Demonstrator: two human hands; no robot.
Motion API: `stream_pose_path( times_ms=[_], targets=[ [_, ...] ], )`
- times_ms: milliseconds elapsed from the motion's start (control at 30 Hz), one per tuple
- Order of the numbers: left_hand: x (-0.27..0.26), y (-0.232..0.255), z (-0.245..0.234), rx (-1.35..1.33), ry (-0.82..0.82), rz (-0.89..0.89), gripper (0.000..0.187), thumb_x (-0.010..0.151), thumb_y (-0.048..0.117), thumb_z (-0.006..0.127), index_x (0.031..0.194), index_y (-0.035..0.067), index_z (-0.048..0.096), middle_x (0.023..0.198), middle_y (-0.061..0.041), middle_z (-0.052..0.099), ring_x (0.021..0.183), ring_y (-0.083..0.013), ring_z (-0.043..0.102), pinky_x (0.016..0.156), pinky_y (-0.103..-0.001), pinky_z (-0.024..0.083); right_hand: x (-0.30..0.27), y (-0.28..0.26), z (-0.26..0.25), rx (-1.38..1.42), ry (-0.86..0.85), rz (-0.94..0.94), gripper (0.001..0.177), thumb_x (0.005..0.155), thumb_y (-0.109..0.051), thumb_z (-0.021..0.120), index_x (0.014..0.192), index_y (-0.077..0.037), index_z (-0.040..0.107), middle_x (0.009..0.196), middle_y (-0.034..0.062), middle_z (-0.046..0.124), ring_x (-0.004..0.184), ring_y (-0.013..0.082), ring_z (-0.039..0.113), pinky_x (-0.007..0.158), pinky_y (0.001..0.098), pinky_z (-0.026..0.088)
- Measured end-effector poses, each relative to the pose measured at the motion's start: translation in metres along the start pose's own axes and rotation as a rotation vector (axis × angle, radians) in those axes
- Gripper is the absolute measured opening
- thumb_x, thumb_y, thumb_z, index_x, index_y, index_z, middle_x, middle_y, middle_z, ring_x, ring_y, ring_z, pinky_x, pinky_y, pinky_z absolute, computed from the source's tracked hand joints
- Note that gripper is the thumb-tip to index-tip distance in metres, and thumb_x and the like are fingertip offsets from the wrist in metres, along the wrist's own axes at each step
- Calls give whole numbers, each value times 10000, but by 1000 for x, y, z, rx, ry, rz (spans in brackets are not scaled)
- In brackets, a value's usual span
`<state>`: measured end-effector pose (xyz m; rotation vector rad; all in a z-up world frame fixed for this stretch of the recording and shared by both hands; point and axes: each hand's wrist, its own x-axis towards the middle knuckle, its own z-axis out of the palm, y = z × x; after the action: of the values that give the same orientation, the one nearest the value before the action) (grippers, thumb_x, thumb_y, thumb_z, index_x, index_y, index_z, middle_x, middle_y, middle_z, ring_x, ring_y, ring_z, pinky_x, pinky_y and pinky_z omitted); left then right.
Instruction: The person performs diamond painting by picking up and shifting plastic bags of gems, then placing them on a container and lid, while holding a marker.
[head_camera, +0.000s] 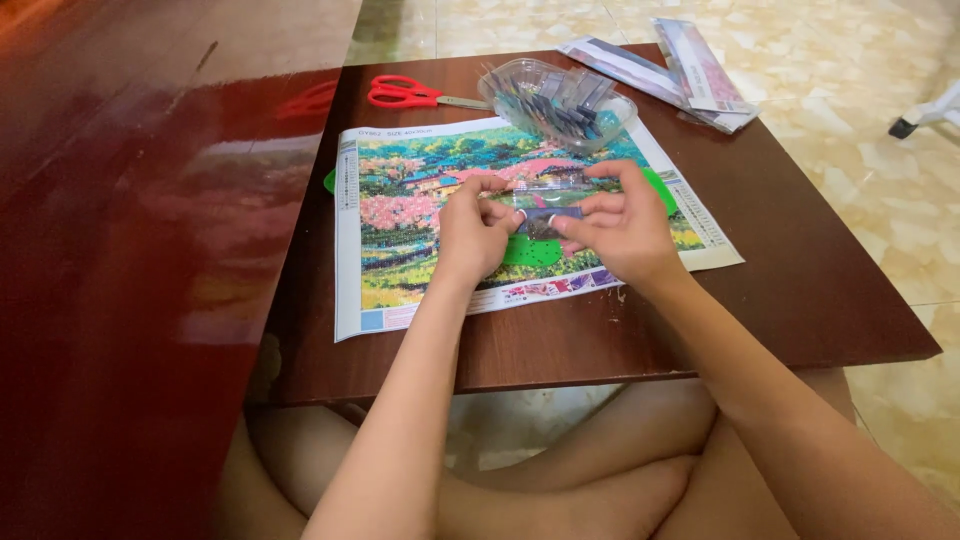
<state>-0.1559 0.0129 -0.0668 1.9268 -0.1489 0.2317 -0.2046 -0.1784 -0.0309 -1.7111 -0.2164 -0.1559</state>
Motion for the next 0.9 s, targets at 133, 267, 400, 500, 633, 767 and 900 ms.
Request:
stream_pose_path(
  times_ms=[133, 267, 400, 500, 633, 767, 900],
  targets=[
    [-2, -5, -2, -31, 17, -9, 400, 809, 79, 786, 1173, 97, 624, 790, -59, 749, 718, -138, 632, 692, -284, 537, 3, 2, 7, 5, -28, 28, 740, 772, 61, 785, 1361, 10, 339, 936, 249, 654, 729, 273, 716, 658, 331, 663],
    [-5, -2, -4, -46, -4, 8, 407, 811, 39, 771, 1180, 93, 610, 801, -80, 754, 729, -142, 641, 697, -289, 543, 6, 2, 6, 13, -14, 40, 737, 764, 95, 767, 1367, 3, 353, 932, 266, 663, 761, 266, 714, 677, 339, 664],
    [-3, -3, -4, -33, -8, 30, 409, 810, 13, 772, 1179, 88, 612, 790, -89, 749, 729, -148, 640, 683, -287, 547, 7, -2, 8, -7, -21, 39, 743, 742, 107, 776, 1363, -33, 391, 917, 253, 677, 773, 249, 709, 699, 312, 662],
    [-7, 3, -4, -40, -10, 31, 413, 805, 8, 776, 1175, 90, 612, 785, -81, 747, 725, -141, 635, 687, -280, 546, 11, 1, 4, -39, 13, 42, 705, 757, 89, 775, 1343, -46, 406, 921, 246, 685, 788, 244, 714, 724, 295, 656],
    [-6, 2, -5, -34, 2, 52, 396, 812, -5, 768, 1168, 73, 614, 778, -100, 743, 721, -156, 640, 681, -294, 550, 11, 1, 6, -42, -2, 46, 697, 749, 94, 776, 1334, -51, 426, 917, 251, 690, 785, 242, 715, 725, 296, 658],
    [-6, 1, -7, -45, -8, 52, 403, 804, 4, 779, 1165, 71, 613, 780, -96, 741, 717, -144, 619, 681, -288, 546, 9, -3, 8, -46, 2, 44, 695, 752, 94, 769, 1336, -59, 426, 911, 247, 692, 768, 235, 712, 737, 283, 653],
    [-6, 1, -7, -48, -10, 43, 382, 803, 12, 782, 1143, 82, 623, 778, -89, 745, 711, -134, 609, 681, -275, 543, 10, 0, 5, -60, -1, 23, 702, 757, 92, 775, 1346, -52, 422, 920, 257, 688, 767, 245, 712, 724, 293, 649]
  ],
)
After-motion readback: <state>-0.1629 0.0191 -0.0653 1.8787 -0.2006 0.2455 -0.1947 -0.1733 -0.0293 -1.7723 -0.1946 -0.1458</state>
